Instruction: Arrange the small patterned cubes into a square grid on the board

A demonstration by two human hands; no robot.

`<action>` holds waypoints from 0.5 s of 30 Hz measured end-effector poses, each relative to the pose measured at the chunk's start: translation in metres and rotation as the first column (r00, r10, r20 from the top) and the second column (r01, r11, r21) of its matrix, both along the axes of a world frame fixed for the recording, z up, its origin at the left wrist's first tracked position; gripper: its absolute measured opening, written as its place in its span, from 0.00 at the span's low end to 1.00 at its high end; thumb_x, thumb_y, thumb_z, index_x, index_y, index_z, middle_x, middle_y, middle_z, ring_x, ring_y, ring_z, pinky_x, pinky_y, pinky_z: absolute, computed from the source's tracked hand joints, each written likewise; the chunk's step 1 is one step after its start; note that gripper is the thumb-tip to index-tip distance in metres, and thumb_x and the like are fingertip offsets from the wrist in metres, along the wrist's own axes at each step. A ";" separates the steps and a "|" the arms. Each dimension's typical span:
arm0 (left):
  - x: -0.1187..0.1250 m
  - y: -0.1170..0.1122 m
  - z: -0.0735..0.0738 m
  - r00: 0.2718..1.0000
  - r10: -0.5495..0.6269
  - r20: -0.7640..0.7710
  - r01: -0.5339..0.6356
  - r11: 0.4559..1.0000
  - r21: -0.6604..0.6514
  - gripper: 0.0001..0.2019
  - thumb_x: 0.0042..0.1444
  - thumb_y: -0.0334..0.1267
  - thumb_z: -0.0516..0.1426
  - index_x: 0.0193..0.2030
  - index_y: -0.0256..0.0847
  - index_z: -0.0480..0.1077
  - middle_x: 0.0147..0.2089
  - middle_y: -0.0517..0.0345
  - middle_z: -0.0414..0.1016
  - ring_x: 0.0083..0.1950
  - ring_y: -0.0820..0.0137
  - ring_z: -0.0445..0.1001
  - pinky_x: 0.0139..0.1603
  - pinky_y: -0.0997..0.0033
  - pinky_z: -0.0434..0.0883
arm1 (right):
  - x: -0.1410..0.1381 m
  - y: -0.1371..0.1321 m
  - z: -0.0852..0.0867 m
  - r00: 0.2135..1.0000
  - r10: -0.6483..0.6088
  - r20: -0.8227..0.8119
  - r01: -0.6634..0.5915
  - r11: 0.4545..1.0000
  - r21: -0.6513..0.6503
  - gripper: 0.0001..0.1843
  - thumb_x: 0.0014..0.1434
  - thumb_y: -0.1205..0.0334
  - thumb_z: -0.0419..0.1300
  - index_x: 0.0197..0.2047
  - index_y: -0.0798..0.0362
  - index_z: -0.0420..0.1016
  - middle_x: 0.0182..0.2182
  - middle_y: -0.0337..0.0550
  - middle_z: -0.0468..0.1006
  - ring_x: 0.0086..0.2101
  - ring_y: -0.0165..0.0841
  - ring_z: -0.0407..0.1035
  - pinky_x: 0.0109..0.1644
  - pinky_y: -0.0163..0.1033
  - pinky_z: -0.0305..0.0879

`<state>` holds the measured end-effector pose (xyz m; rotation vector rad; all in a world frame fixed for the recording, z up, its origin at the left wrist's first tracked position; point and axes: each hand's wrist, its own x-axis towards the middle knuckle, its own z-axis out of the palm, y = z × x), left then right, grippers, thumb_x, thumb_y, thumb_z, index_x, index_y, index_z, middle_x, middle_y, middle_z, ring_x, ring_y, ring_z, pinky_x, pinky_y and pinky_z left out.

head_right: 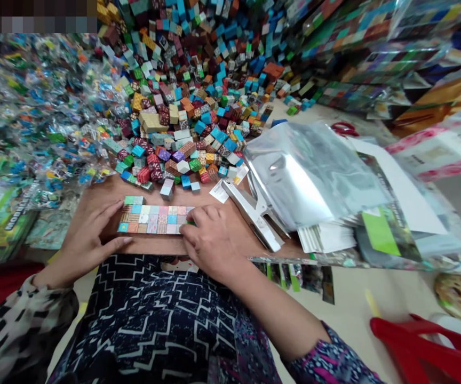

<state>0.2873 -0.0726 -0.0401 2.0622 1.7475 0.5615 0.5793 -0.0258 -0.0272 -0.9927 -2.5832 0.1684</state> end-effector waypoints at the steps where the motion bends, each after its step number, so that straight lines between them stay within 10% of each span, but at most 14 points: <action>1: 0.000 0.000 0.000 1.000 -0.004 -0.003 0.004 1.000 0.006 0.35 0.58 0.57 0.56 0.69 0.45 0.56 0.68 0.46 0.64 0.68 0.51 0.63 0.70 0.44 0.61 | 0.000 0.000 0.001 1.000 -0.003 0.009 0.003 1.000 -0.004 0.10 0.64 0.65 0.56 0.36 0.51 0.79 0.39 0.48 0.75 0.41 0.40 0.62 0.44 0.47 0.59; 15: -0.002 -0.003 -0.004 1.000 -0.004 0.002 0.004 1.000 0.026 0.36 0.58 0.56 0.57 0.70 0.44 0.56 0.69 0.46 0.63 0.69 0.50 0.62 0.69 0.44 0.63 | -0.019 0.000 0.003 0.999 0.035 0.025 -0.035 0.999 0.010 0.09 0.64 0.65 0.58 0.39 0.50 0.80 0.37 0.46 0.76 0.40 0.40 0.63 0.43 0.46 0.58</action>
